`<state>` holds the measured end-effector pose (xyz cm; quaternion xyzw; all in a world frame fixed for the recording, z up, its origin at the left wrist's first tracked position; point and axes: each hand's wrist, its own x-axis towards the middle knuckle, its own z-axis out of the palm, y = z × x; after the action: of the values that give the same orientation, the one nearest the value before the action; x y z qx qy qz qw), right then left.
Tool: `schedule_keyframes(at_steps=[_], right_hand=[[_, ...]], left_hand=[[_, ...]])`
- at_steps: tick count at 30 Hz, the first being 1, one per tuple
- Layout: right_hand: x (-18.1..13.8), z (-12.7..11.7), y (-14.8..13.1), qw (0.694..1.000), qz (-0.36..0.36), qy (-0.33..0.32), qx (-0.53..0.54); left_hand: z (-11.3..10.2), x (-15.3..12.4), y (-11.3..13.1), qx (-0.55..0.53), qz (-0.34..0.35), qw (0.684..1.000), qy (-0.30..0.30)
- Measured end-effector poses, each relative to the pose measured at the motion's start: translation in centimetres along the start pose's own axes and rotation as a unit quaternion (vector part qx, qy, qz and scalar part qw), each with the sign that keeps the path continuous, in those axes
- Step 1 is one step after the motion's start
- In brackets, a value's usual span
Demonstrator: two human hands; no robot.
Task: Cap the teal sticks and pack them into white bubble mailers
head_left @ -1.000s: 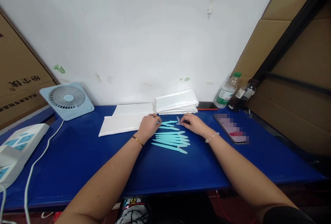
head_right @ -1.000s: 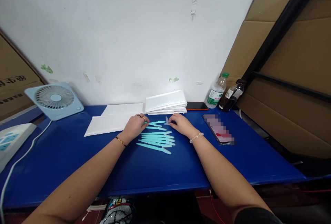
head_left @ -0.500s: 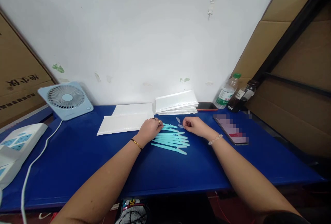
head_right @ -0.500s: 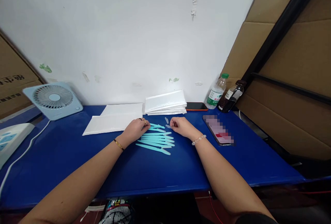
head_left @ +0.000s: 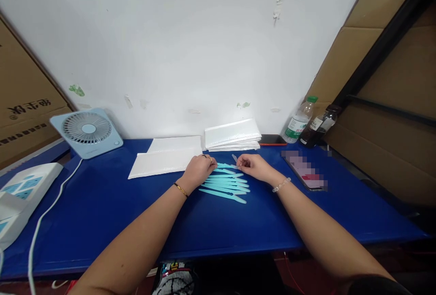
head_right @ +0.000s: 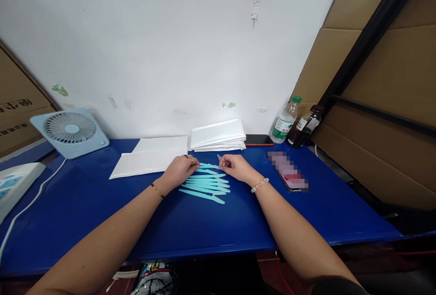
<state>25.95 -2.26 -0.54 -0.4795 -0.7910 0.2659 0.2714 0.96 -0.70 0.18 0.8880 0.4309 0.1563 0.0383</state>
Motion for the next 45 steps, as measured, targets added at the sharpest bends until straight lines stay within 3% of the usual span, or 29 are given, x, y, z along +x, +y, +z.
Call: schedule_keyframes(at_steps=[7,12,18,21,25,28,36,45], right_hand=[[0.1,-0.1,0.4,1.0,-0.019,-0.006,0.006],[1.6,0.3,1.7,0.985,-0.032,0.096,-0.139],[2.3,0.8,1.3,0.964,-0.014,0.068,-0.256],[2.0,0.5,1.5,0.97,-0.008,0.072,-0.232],[1.7,0.2,2.2,0.994,0.011,0.047,-0.097],[1.7,0.1,2.3,0.998,0.015,0.035,-0.053],[1.7,0.5,0.6,0.995,-0.04,0.015,-0.09],[1.3,0.1,0.1,0.989,-0.047,0.024,-0.136]], left_hand=[[-0.2,-0.1,0.8,-0.012,0.021,1.0,-0.006],[0.0,0.3,-0.1,0.005,-0.044,0.999,0.029],[0.0,0.6,-1.3,0.012,-0.068,0.998,-0.008],[-0.1,0.6,-1.1,0.011,-0.088,0.996,-0.011],[0.0,0.6,-1.0,0.003,-0.099,0.995,-0.006],[0.2,0.7,-1.2,0.002,-0.095,0.995,-0.002],[0.4,0.7,-1.3,0.006,-0.08,0.997,0.006],[0.3,0.8,-1.2,0.015,-0.08,0.997,0.005]])
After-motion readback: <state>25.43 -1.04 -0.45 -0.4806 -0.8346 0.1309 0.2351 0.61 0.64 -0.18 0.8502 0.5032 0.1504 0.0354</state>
